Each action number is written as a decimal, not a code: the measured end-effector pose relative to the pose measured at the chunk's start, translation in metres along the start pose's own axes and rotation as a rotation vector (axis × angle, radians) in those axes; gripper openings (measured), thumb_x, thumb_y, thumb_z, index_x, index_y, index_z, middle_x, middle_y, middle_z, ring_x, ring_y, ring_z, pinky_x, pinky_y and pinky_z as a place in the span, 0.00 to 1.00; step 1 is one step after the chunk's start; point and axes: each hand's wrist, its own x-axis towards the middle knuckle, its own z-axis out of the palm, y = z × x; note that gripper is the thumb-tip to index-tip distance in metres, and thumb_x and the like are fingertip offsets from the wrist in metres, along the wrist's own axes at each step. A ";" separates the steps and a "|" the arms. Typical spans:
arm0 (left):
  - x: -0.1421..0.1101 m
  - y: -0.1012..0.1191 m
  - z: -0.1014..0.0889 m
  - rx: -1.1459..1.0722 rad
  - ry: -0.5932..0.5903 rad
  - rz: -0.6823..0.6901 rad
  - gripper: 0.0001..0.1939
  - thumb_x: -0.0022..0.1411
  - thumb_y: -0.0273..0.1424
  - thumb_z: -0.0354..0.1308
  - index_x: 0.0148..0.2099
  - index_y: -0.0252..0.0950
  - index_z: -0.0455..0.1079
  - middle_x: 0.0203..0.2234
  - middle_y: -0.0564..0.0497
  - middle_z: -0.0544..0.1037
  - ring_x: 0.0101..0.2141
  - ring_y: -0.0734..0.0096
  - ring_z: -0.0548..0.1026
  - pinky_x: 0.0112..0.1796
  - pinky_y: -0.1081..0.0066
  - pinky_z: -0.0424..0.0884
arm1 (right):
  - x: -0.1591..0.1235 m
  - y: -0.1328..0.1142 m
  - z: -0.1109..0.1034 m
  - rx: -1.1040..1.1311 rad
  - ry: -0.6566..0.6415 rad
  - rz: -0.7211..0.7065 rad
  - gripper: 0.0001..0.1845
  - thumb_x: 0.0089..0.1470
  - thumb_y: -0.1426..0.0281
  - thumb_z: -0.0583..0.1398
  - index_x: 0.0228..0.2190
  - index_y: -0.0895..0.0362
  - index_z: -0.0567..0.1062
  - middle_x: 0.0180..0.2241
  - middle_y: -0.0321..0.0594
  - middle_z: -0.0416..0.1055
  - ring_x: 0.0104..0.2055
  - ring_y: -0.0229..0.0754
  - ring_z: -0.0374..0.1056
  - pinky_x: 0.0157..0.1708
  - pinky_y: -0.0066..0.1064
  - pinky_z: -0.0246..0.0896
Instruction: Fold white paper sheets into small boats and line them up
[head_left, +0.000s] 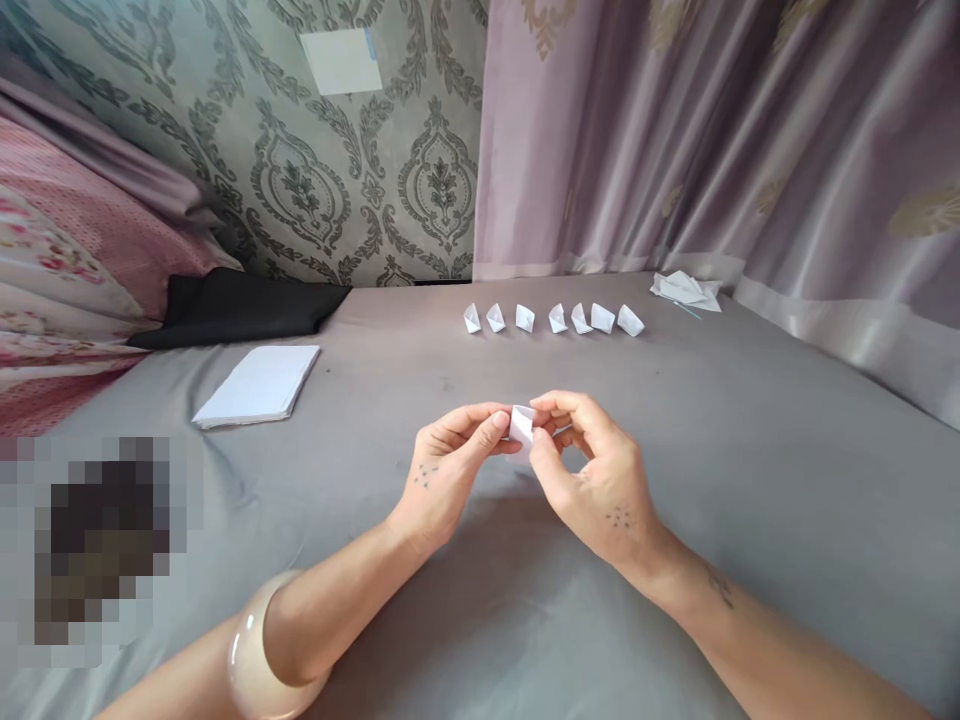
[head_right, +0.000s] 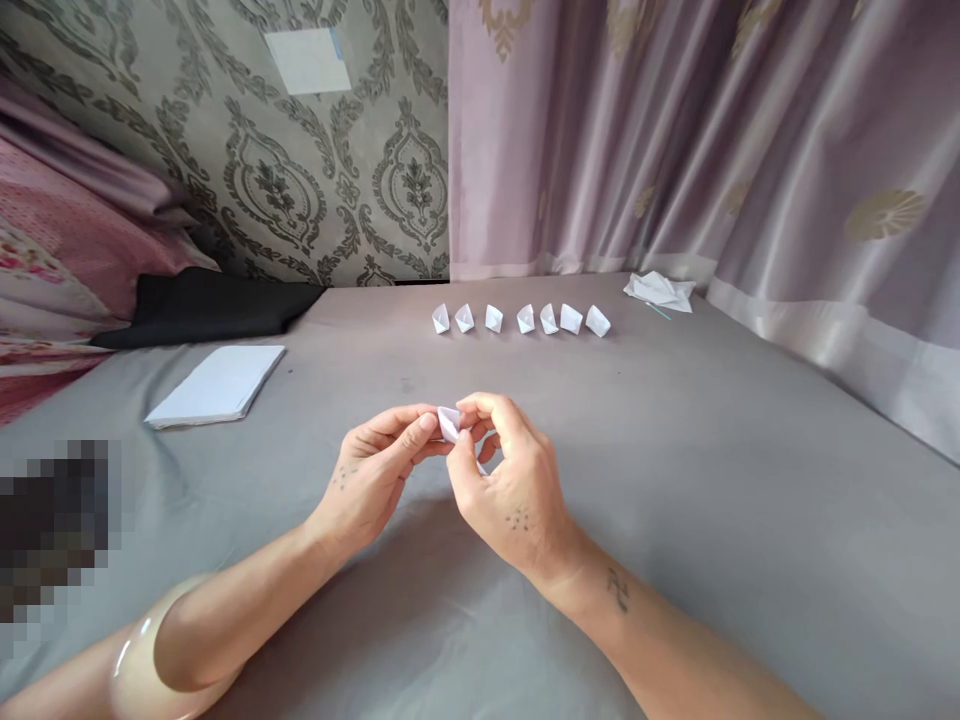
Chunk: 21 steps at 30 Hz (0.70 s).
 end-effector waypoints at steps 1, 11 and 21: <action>0.000 0.000 0.000 0.004 -0.005 0.000 0.09 0.58 0.34 0.62 0.38 0.34 0.77 0.37 0.47 0.80 0.40 0.65 0.76 0.44 0.63 0.73 | 0.000 0.000 -0.001 0.009 -0.016 0.011 0.12 0.51 0.77 0.57 0.38 0.54 0.70 0.34 0.36 0.72 0.33 0.36 0.70 0.33 0.29 0.67; 0.001 0.001 -0.002 0.008 0.028 0.002 0.09 0.57 0.35 0.63 0.37 0.34 0.77 0.35 0.48 0.80 0.37 0.67 0.76 0.43 0.65 0.73 | 0.002 0.000 -0.003 0.043 -0.142 -0.011 0.16 0.48 0.80 0.55 0.39 0.53 0.70 0.35 0.37 0.72 0.34 0.37 0.69 0.34 0.30 0.67; -0.001 -0.001 -0.003 0.013 -0.016 0.029 0.07 0.58 0.33 0.62 0.37 0.35 0.76 0.34 0.48 0.80 0.36 0.67 0.77 0.43 0.64 0.74 | 0.003 -0.003 -0.003 0.042 -0.112 -0.008 0.09 0.52 0.78 0.56 0.35 0.54 0.72 0.32 0.34 0.73 0.31 0.35 0.68 0.32 0.28 0.66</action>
